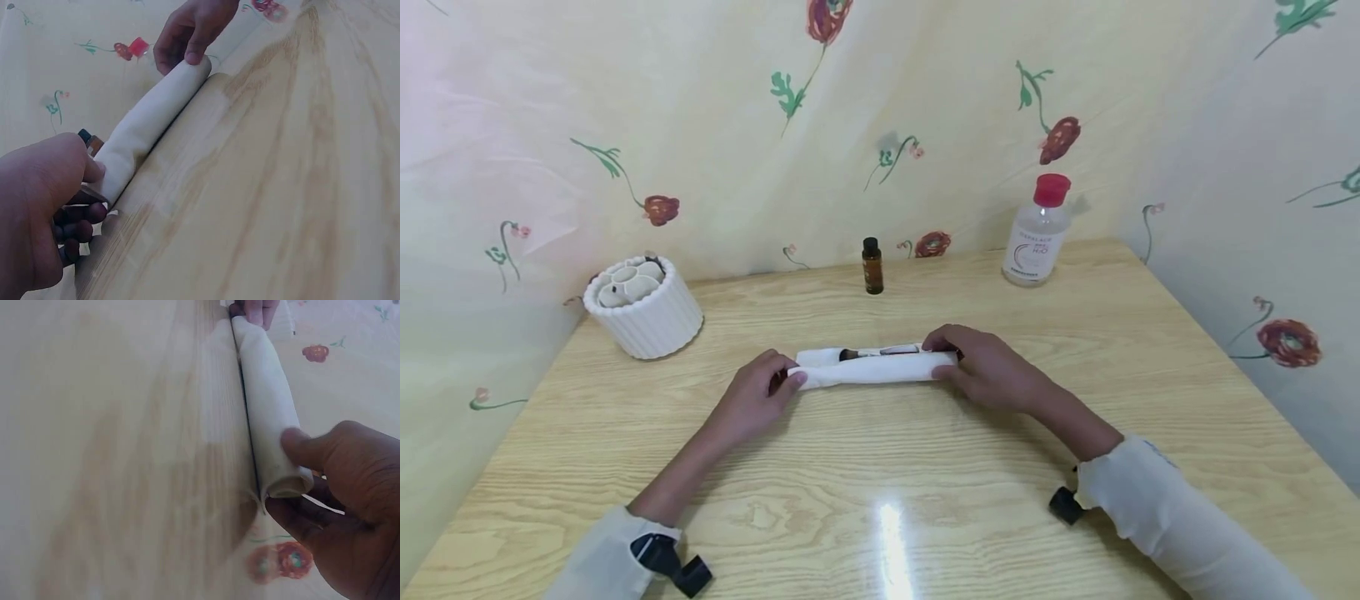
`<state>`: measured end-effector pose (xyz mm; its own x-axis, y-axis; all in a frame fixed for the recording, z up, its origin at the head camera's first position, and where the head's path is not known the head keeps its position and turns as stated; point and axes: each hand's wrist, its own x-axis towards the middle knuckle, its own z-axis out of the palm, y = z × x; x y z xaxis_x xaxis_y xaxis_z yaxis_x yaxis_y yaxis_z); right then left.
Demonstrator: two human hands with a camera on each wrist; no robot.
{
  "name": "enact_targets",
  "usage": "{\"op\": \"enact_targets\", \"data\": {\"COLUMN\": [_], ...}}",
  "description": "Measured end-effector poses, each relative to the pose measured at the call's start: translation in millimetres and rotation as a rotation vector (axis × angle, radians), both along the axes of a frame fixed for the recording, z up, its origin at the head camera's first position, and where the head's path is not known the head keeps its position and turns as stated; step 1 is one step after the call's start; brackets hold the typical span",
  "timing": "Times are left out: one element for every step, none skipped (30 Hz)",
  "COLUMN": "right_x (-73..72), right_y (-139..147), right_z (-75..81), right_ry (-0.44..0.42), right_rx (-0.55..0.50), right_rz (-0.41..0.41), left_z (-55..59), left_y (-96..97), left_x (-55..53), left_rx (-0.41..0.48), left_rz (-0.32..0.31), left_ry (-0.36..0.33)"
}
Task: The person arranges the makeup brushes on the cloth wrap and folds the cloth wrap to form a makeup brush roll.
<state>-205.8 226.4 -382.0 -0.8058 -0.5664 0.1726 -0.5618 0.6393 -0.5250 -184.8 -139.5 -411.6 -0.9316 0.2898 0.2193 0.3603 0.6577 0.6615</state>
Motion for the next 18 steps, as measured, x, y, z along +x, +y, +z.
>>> {"op": "enact_targets", "data": {"right_x": [-0.5,-0.8,-1.0,-1.0,-0.8,-0.5,-0.2,-0.2,-0.3,-0.4,-0.9,-1.4,-1.9,-2.7,-3.6,-4.3,-5.4,-6.2], "right_y": [0.1,0.1,0.2,0.3,0.3,0.3,0.2,0.3,0.6,0.9,1.2,1.7,2.0,2.6,3.0,3.3,3.7,4.0], "right_z": [-1.0,-1.7,-2.3,-2.7,-2.7,-2.4,-2.0,-2.1,-1.9,-1.9,-2.2,-2.6,-3.1,-3.7,-4.0,-5.4,-6.7,-7.8], "right_ry": [0.004,0.011,0.023,0.035,0.049,0.061,0.072,0.085,0.099,0.110,0.121,0.128,0.138,0.147,0.157,0.163,0.171,0.175], "right_rx": [-0.016,-0.026,-0.033,-0.036,-0.036,-0.033,-0.022,-0.002,0.027,0.058,0.087,0.116,0.139,0.158,0.166,0.166,0.163,0.157], "right_rz": [-0.009,-0.019,-0.026,-0.036,-0.046,-0.051,-0.051,-0.048,-0.039,-0.029,-0.017,-0.006,0.005,0.011,0.017,0.017,0.016,0.014], "left_z": [0.0,0.0,0.1,0.0,0.2,0.7,1.1,1.8,2.4,3.1,3.9,4.6,5.2,5.9,6.6,6.9,7.1,7.2], "left_y": [0.4,0.8,1.3,1.8,2.6,3.4,4.3,5.0,5.8,6.5,7.2,7.7,8.1,8.4,8.8,9.0,9.2,9.3], "left_x": [0.0,-0.2,-0.3,-0.7,-1.2,-1.6,-2.2,-2.7,-3.2,-3.8,-4.2,-4.6,-4.9,-5.1,-5.4,-5.5,-5.6,-5.6], "left_rx": [0.000,-0.002,-0.005,-0.009,-0.015,-0.020,-0.026,-0.030,-0.034,-0.040,-0.043,-0.047,-0.052,-0.054,-0.060,-0.064,-0.065,-0.066], "left_rz": [0.002,0.006,0.010,0.015,0.020,0.026,0.032,0.038,0.044,0.051,0.058,0.064,0.071,0.077,0.082,0.086,0.087,0.087], "left_ry": [-0.005,-0.010,-0.017,-0.024,-0.032,-0.041,-0.048,-0.060,-0.070,-0.081,-0.093,-0.104,-0.115,-0.124,-0.130,-0.136,-0.140,-0.144]}}
